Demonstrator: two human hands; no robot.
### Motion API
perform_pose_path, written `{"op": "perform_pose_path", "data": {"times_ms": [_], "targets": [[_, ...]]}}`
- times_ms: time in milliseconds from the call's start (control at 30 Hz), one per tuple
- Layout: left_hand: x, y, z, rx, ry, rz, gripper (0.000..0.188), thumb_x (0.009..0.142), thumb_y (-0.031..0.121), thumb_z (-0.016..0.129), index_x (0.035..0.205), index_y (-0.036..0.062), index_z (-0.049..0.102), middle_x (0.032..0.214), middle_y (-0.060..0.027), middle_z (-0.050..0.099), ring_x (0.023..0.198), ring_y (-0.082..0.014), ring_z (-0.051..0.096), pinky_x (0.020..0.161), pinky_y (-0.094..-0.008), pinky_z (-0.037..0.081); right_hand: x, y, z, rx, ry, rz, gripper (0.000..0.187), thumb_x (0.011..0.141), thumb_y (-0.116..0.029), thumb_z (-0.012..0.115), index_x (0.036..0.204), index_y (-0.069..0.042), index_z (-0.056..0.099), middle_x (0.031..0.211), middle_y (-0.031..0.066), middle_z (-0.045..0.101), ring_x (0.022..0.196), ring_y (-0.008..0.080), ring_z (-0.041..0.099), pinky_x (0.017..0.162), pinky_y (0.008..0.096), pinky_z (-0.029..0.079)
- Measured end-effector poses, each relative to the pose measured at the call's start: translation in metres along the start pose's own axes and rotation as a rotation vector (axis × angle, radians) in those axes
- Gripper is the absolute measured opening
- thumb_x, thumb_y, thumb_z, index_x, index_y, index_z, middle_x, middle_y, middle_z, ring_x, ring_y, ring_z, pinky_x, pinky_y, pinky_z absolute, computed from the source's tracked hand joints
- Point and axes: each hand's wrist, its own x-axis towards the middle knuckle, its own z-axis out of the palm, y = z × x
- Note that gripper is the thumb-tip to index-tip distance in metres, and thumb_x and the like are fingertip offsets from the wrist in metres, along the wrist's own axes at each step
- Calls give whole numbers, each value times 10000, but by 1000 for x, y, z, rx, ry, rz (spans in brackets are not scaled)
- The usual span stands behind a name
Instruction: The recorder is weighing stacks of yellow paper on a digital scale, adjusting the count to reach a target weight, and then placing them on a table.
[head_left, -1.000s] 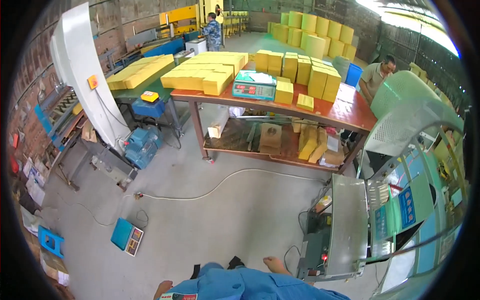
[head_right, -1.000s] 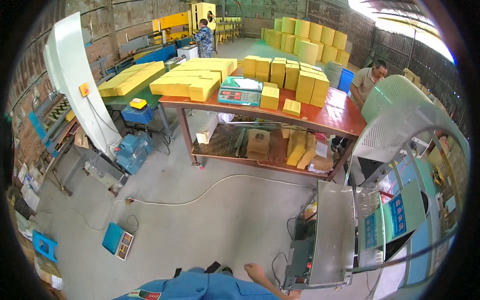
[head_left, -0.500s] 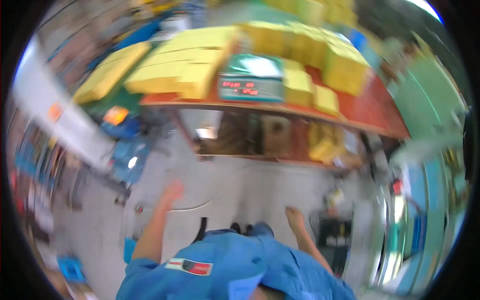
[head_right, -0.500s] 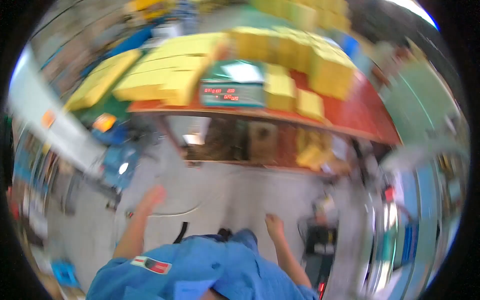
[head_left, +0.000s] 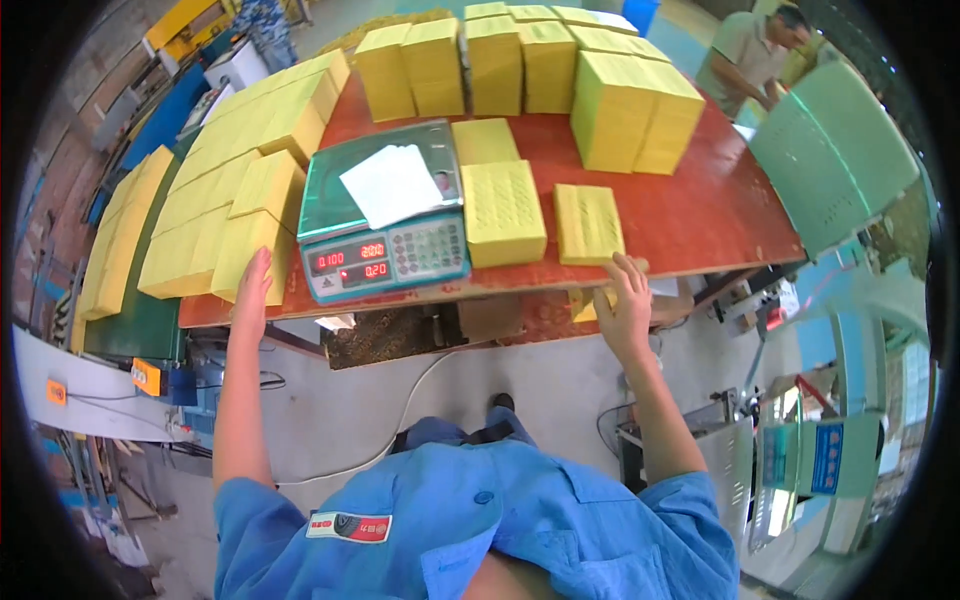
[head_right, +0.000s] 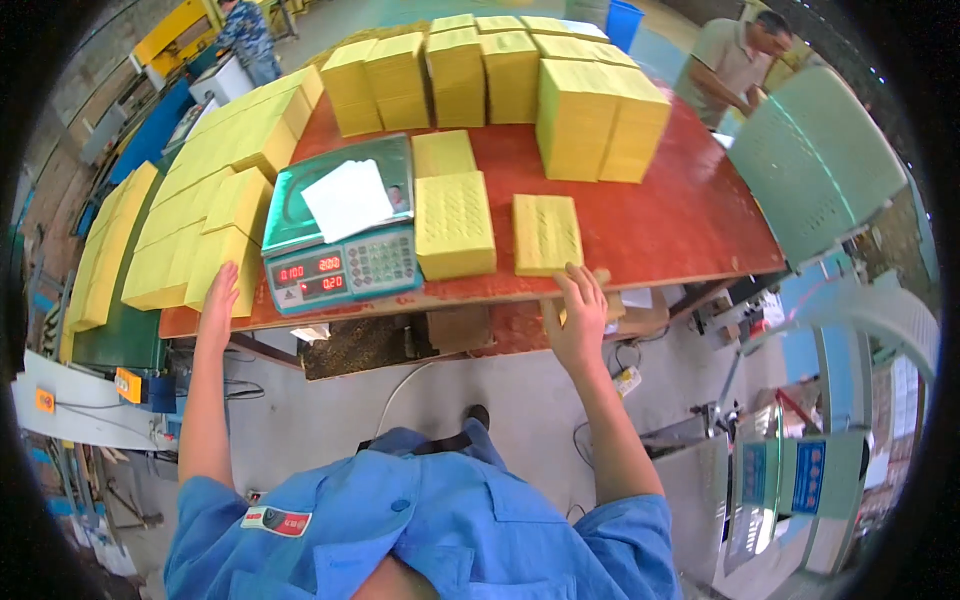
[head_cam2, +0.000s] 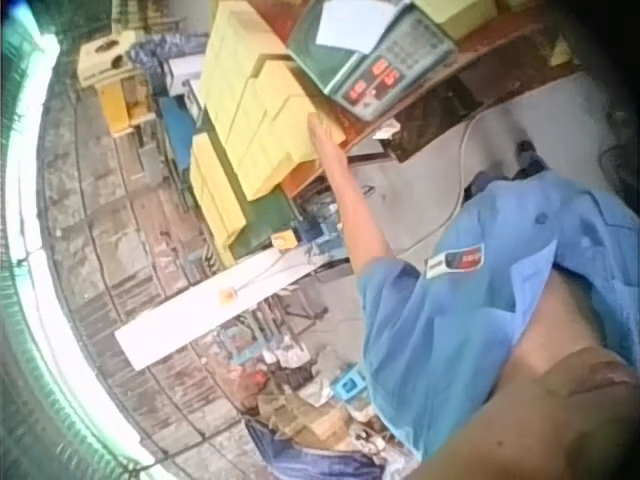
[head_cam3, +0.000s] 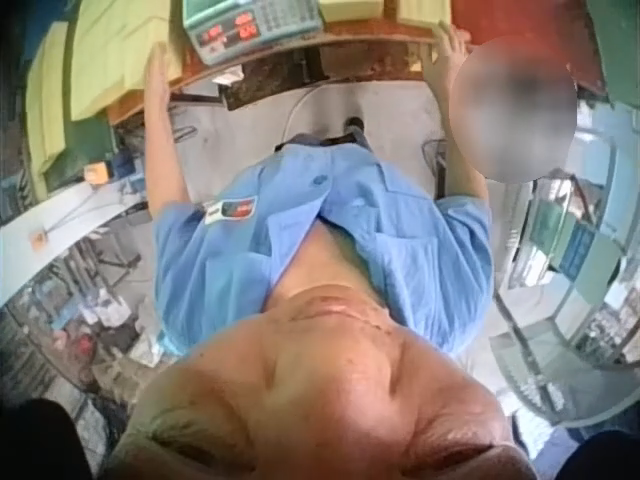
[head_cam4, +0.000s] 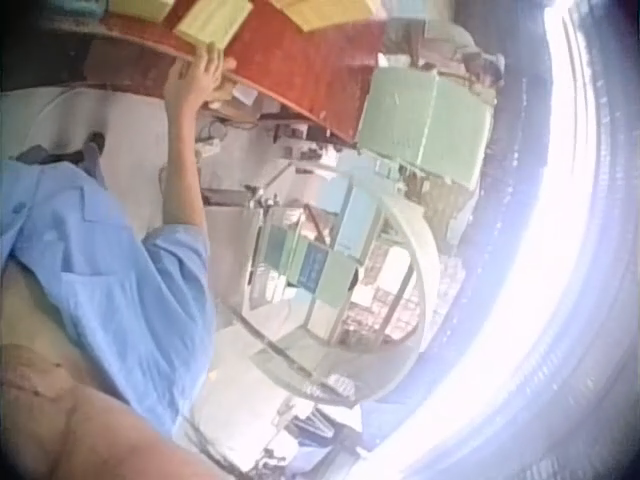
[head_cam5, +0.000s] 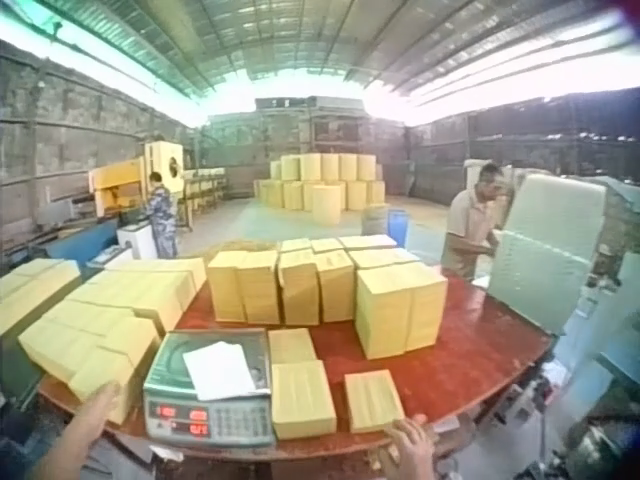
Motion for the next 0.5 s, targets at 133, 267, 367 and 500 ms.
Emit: {"op": "perform_pose_path", "data": {"times_ms": [133,267,367,500], "targets": [[85,-11,1,-79,55,-150,857,966,630,401,1526,8,217,1576,-189,250,1483,-275,196,1189,-420,159,76,-1,44,-58,-77,-72,438,763,-92,697,1191,-73,607,1367,140,523,1318,364,428,1077,507,335],[152,-32,-10,-198,-20,-363,920,927,689,418,1531,27,206,1525,-173,345,1350,-230,392,1093,-395,344,109,10,92,-277,-198,-148,411,786,-158,678,1190,-100,628,1391,125,507,1333,361,403,1071,546,318],[179,-7,31,-340,-152,-410,809,935,611,505,1483,40,337,1288,-44,569,1057,-137,569,928,-307,478,101,39,101,-365,-273,-104,391,792,-176,671,1179,-135,647,1417,105,483,1336,328,394,1061,523,325],[194,-40,31,-359,-117,-393,618,963,544,490,1372,82,491,1199,-36,621,1001,-182,615,885,-330,503,101,37,100,-348,-243,-72,380,774,-151,661,1152,-124,661,1393,106,505,1314,331,422,1058,515,332]]}}
